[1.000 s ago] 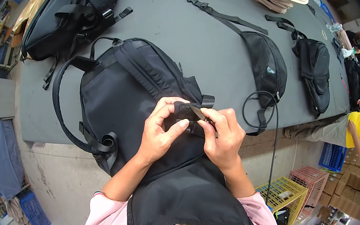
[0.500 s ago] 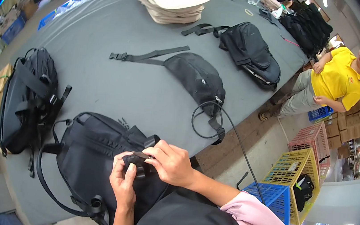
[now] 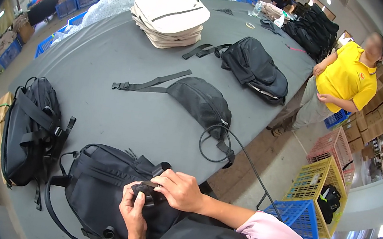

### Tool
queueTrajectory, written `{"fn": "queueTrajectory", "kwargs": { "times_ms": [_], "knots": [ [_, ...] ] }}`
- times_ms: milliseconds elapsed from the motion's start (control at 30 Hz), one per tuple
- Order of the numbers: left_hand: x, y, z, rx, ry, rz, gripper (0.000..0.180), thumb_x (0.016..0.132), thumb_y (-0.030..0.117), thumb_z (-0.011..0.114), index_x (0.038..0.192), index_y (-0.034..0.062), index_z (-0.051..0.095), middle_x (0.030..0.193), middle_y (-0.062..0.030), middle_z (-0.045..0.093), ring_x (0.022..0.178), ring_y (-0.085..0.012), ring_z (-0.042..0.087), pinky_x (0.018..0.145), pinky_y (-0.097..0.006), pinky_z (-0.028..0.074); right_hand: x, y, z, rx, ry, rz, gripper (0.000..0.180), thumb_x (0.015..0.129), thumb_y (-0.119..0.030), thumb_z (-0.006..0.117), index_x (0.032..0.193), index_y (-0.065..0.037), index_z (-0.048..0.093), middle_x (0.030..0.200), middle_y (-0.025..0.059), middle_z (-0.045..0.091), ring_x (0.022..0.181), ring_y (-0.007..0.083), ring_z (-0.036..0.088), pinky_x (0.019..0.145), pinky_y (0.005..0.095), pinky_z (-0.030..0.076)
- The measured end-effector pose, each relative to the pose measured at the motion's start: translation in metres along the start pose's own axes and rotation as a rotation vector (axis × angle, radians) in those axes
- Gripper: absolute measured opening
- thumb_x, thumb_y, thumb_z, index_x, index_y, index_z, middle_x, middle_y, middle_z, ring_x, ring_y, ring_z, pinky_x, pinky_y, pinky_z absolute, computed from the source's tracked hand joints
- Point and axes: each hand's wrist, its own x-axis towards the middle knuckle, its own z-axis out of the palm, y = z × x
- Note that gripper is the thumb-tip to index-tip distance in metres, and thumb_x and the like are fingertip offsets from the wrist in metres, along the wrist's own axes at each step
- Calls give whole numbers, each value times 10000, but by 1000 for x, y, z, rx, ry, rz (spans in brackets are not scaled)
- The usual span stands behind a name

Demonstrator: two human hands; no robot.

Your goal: Inspecting and trimming loose threads or adjusting buckles on backpacks at a manufacturing workbench.

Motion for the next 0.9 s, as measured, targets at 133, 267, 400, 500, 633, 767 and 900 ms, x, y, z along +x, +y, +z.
{"fn": "queueTrajectory", "kwargs": {
  "times_ms": [133, 267, 400, 500, 633, 767, 900],
  "knots": [
    [0, -2, -3, -45, 15, -14, 154, 822, 46, 595, 951, -32, 625, 1048, -75, 555, 962, -151, 525, 876, -272, 399, 1, -4, -3, 12, -43, -21, 258, 723, -98, 699, 967, -83, 615, 807, 50, 590, 604, 236, 576, 544, 327, 463],
    [0, -2, -3, -33, -1, -15, 164, 813, 26, 591, 964, -29, 626, 1033, -66, 557, 939, -140, 535, 852, -260, 417, -4, 0, 1, 15, -42, 20, 232, 724, -99, 702, 939, -69, 622, 797, 53, 583, 617, 238, 591, 545, 333, 473],
    [-1, -5, -3, -25, 3, 24, 158, 808, 14, 592, 955, -32, 628, 1026, -65, 557, 932, -134, 535, 837, -251, 425, 0, -1, -2, 48, -39, 25, 216, 726, -100, 704, 926, -66, 627, 795, 59, 580, 625, 232, 601, 544, 330, 477],
    [-3, -6, -6, -25, -6, 23, 158, 808, 8, 591, 956, -34, 628, 1020, -61, 559, 930, -132, 536, 835, -248, 426, -4, -3, -1, 47, -68, 21, 208, 729, -104, 707, 922, -71, 635, 796, 58, 585, 634, 227, 608, 549, 320, 480],
    [-3, -7, -7, -41, 0, 27, 155, 812, 1, 588, 957, -36, 629, 1021, -55, 559, 927, -128, 537, 834, -245, 425, -4, -5, 1, 49, -43, 75, 205, 732, -109, 710, 921, -74, 639, 799, 55, 587, 635, 222, 609, 550, 318, 483],
    [-2, -3, -5, -42, 1, 27, 148, 815, -1, 584, 950, -40, 630, 1027, -61, 564, 928, -130, 541, 832, -247, 431, -5, -3, 0, 41, -70, 10, 217, 726, -107, 718, 925, -74, 638, 788, 61, 581, 616, 214, 605, 540, 306, 483],
    [-3, 0, -4, -31, -5, 19, 146, 810, -11, 579, 942, -41, 633, 1027, -65, 564, 927, -133, 543, 838, -250, 432, -7, -4, 5, 10, -53, 72, 221, 728, -111, 718, 931, -74, 640, 778, 61, 579, 619, 209, 606, 537, 299, 484]
  ]
}}
